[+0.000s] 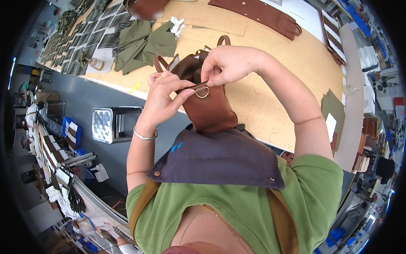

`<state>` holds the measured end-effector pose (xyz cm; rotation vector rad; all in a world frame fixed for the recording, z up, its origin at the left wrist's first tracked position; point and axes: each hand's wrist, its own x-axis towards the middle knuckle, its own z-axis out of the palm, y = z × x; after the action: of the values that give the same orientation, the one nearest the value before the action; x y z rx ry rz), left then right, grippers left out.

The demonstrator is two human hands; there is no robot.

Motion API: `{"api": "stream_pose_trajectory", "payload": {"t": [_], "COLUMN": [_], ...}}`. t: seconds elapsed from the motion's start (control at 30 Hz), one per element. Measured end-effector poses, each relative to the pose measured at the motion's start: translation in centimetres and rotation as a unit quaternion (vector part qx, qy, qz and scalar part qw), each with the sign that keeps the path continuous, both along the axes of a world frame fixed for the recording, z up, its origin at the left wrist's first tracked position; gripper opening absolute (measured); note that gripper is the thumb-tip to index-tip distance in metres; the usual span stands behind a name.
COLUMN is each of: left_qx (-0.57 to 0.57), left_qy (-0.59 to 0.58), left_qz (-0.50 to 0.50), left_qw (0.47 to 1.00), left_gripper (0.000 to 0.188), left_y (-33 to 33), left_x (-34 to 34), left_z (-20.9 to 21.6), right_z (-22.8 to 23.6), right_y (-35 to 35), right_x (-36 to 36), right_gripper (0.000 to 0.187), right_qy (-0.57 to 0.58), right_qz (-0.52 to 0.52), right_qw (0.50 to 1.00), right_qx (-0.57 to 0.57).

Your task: The recorder is assembling leather bags by manually attaching linings and hardware.

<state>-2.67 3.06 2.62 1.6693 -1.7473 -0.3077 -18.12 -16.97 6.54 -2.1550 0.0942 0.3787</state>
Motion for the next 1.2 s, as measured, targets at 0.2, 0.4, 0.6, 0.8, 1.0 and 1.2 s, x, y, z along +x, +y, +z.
{"api": "stream_pose_trajectory", "payload": {"t": [0.2, 0.4, 0.6, 0.8, 1.0, 1.2], "left_qx": [-0.026, 0.011, 0.055, 0.092, 0.110, 0.125], "left_qy": [-0.014, -0.001, 0.045, 0.051, 0.072, 0.057], "left_qz": [0.017, 0.012, -0.033, -0.028, -0.048, -0.110], "left_qw": [0.999, 1.000, 0.997, 0.994, 0.990, 0.984], "left_gripper": [0.007, 0.007, 0.006, 0.007, 0.006, 0.011], "left_y": [0.0, 0.0, -0.4, -0.6, -0.7, -1.1], "left_x": [0.0, 0.0, 1.5, 1.4, 2.3, 3.4], "left_z": [-0.6, -0.2, 0.2, 0.4, 0.7, 0.5], "right_z": [-0.3, -1.3, -1.5, -2.2, -0.9, -0.9], "right_y": [0.2, 1.1, 1.0, 0.9, 1.7, 1.8], "right_x": [-0.2, -0.2, 0.3, 0.3, 0.6, 0.4], "right_gripper": [0.016, 0.013, 0.014, 0.018, 0.013, 0.013], "right_qy": [-0.048, -0.050, -0.026, -0.046, 0.007, -0.021], "right_qz": [0.010, -0.033, -0.052, -0.038, -0.047, -0.025], "right_qw": [0.998, 0.998, 0.997, 0.998, 0.998, 0.999], "right_qx": [-0.033, -0.009, 0.043, 0.010, 0.034, 0.022]}}
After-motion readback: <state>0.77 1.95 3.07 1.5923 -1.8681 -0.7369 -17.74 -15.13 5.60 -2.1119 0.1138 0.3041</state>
